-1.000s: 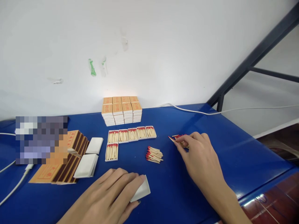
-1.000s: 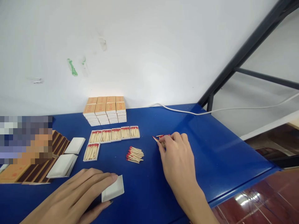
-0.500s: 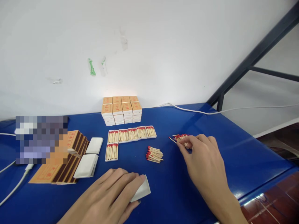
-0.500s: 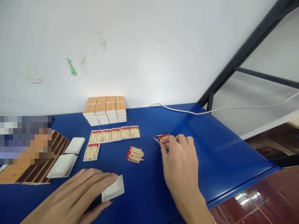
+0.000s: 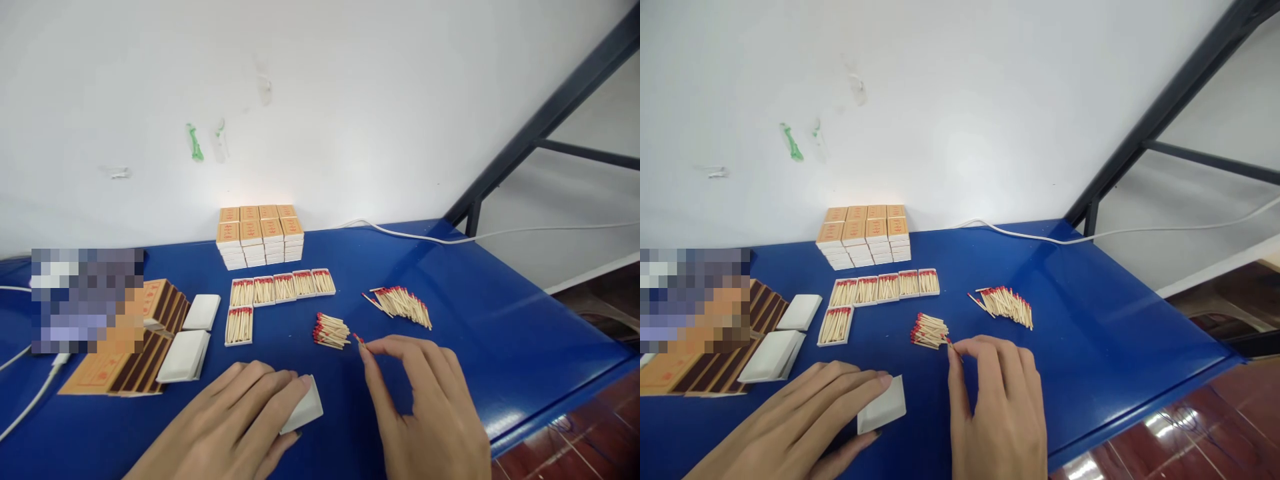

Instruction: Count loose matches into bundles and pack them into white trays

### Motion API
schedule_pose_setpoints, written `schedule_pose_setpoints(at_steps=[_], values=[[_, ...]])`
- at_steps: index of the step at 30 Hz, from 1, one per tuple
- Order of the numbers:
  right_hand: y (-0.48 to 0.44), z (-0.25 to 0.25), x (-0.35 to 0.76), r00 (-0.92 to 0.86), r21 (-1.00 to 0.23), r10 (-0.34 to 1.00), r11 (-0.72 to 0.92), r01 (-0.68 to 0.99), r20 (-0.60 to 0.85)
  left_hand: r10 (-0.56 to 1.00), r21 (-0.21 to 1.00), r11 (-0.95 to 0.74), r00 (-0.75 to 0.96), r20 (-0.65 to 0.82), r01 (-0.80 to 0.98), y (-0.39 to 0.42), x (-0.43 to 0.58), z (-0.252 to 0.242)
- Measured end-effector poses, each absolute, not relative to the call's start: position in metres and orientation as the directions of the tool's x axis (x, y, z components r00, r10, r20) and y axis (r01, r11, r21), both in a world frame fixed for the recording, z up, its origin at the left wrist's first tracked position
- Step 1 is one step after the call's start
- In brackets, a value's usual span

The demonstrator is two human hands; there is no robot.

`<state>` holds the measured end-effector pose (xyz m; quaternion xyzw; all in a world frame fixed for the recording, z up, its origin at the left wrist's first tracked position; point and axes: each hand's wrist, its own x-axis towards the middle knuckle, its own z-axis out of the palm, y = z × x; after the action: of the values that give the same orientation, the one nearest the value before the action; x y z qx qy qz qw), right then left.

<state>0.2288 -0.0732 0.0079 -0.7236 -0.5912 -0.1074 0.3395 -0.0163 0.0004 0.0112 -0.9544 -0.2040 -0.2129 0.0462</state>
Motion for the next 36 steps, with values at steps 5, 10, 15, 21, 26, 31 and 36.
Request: schedule_pose_setpoints(at_steps=[5, 10, 15, 21, 26, 31, 36], values=[[-0.062, 0.012, 0.250, 0.170, -0.332, 0.817, 0.029, 0.943, 0.552, 0.382, -0.003, -0.906, 0.820, 0.426, 0.424, -0.001, -0.016, 0.012], [-0.041, 0.014, 0.263, -0.026, -0.255, 0.861, 0.180, 0.950, 0.508, 0.375, -0.006, -0.909, 0.824, 0.424, 0.417, 0.001, -0.014, 0.012], [-0.033, 0.014, 0.254, -0.131, -0.194, 0.866, 0.251, 0.948, 0.482, 0.382, 0.000, -0.909, 0.831, 0.404, 0.417, 0.001, -0.013, 0.011], [-0.034, 0.021, 0.252, -0.165, -0.184, 0.869, 0.278, 0.943, 0.466, 0.382, 0.007, -0.908, 0.823, 0.420, 0.418, 0.000, -0.013, 0.012], [-0.032, 0.025, 0.253, -0.168, -0.168, 0.864, 0.276, 0.946, 0.474, 0.386, 0.017, -0.909, 0.824, 0.416, 0.417, 0.001, -0.013, 0.013], [-0.022, 0.026, 0.249, -0.164, -0.140, 0.881, 0.249, 0.958, 0.444, 0.375, 0.007, -0.910, 0.817, 0.438, 0.414, 0.001, -0.014, 0.013], [-0.021, 0.030, 0.250, -0.165, -0.164, 0.888, 0.256, 0.953, 0.429, 0.374, 0.005, -0.912, 0.824, 0.425, 0.411, 0.000, -0.014, 0.013]])
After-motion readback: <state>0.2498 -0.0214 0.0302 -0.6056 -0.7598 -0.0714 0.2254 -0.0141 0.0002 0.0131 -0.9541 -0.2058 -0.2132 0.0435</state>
